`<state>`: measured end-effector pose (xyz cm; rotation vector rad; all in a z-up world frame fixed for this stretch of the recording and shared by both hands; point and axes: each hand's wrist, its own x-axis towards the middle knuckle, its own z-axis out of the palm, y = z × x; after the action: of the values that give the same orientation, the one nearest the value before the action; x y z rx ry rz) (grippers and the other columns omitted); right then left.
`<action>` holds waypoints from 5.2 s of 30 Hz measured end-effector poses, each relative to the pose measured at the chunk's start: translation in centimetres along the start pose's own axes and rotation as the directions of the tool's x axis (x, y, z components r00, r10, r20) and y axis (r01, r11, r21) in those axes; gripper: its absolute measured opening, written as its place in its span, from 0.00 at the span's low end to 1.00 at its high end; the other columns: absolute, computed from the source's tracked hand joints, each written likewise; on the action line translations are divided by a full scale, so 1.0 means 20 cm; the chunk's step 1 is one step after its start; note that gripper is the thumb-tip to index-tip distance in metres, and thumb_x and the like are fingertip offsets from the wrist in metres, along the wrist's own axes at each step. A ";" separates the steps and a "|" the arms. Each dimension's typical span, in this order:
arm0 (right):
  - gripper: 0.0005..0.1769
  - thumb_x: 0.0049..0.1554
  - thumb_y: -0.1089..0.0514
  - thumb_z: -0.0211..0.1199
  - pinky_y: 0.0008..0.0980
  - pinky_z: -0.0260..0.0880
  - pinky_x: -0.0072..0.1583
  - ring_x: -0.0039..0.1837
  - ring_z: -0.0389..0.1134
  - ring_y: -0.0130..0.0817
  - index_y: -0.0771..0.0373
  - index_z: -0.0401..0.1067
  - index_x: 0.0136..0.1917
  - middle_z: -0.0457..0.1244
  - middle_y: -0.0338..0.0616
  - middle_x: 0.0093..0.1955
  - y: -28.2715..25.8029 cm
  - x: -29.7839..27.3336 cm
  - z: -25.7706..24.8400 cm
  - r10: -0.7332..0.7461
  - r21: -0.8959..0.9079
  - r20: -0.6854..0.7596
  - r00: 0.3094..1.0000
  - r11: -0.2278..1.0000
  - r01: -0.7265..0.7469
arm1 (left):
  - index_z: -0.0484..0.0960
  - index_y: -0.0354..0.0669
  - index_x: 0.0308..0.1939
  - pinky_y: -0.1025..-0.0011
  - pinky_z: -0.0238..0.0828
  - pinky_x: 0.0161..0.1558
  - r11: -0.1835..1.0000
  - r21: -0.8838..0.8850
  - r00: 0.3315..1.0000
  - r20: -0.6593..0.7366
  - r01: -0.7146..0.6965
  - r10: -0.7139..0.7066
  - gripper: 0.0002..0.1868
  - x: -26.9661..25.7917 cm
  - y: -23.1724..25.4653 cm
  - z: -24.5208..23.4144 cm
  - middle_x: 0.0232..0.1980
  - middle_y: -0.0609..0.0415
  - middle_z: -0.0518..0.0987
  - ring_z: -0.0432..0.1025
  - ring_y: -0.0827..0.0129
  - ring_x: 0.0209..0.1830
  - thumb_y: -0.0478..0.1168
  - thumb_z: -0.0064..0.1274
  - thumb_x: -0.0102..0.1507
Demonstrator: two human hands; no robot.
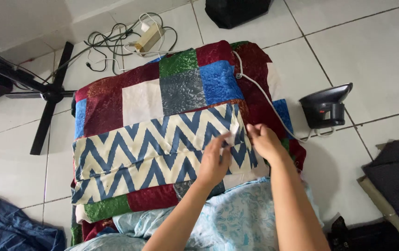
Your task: The recorder is ironing a zig-zag patterned cloth on a quilt placed on the floor.
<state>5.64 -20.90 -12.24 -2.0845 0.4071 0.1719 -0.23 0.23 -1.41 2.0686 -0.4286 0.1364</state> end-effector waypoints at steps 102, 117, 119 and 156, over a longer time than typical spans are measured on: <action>0.35 0.61 0.41 0.60 0.31 0.78 0.52 0.55 0.75 0.40 0.69 0.64 0.70 0.68 0.57 0.59 -1.66 -0.13 1.56 -0.179 0.238 0.633 0.753 0.971 0.031 | 0.74 0.42 0.59 0.50 0.64 0.67 -0.203 -0.883 0.649 -0.138 -0.423 -0.749 0.22 -0.67 -0.90 -0.92 0.59 0.45 0.79 0.73 0.52 0.61 0.49 0.36 0.68; 0.46 0.48 0.44 0.71 0.60 0.47 0.77 0.79 0.52 0.62 0.62 0.60 0.75 0.55 0.57 0.76 -0.88 -0.56 0.79 -0.873 -0.449 0.120 0.473 0.377 0.810 | 0.65 0.40 0.74 0.48 0.43 0.77 0.900 0.419 0.946 -0.323 0.118 0.026 0.30 -0.26 -0.70 -0.82 0.79 0.42 0.60 0.52 0.48 0.81 0.45 0.49 0.69; 0.55 0.45 0.39 0.73 0.60 0.46 0.75 0.79 0.49 0.67 0.65 0.55 0.76 0.52 0.62 0.77 -0.83 -0.56 0.78 -0.837 -0.479 0.190 0.514 0.377 0.792 | 0.65 0.42 0.73 0.47 0.39 0.76 0.850 0.500 0.964 -0.264 0.168 -0.036 0.33 -0.27 -0.79 -0.85 0.79 0.41 0.59 0.49 0.49 0.80 0.50 0.49 0.66; 0.50 0.49 0.56 0.76 0.44 0.60 0.74 0.79 0.53 0.53 0.63 0.59 0.80 0.51 0.61 0.80 -0.54 -0.12 0.06 -0.675 -0.132 -0.106 0.730 0.738 0.662 | 0.64 0.41 0.70 0.61 0.72 0.46 0.933 0.042 0.898 -0.290 0.357 -0.330 0.28 0.19 -0.92 -0.86 0.44 0.35 0.79 0.76 0.45 0.43 0.37 0.50 0.66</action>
<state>7.30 -14.17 -3.47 -2.2021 -0.2995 -0.4112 11.18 22.39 -6.46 2.1435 0.1226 0.2353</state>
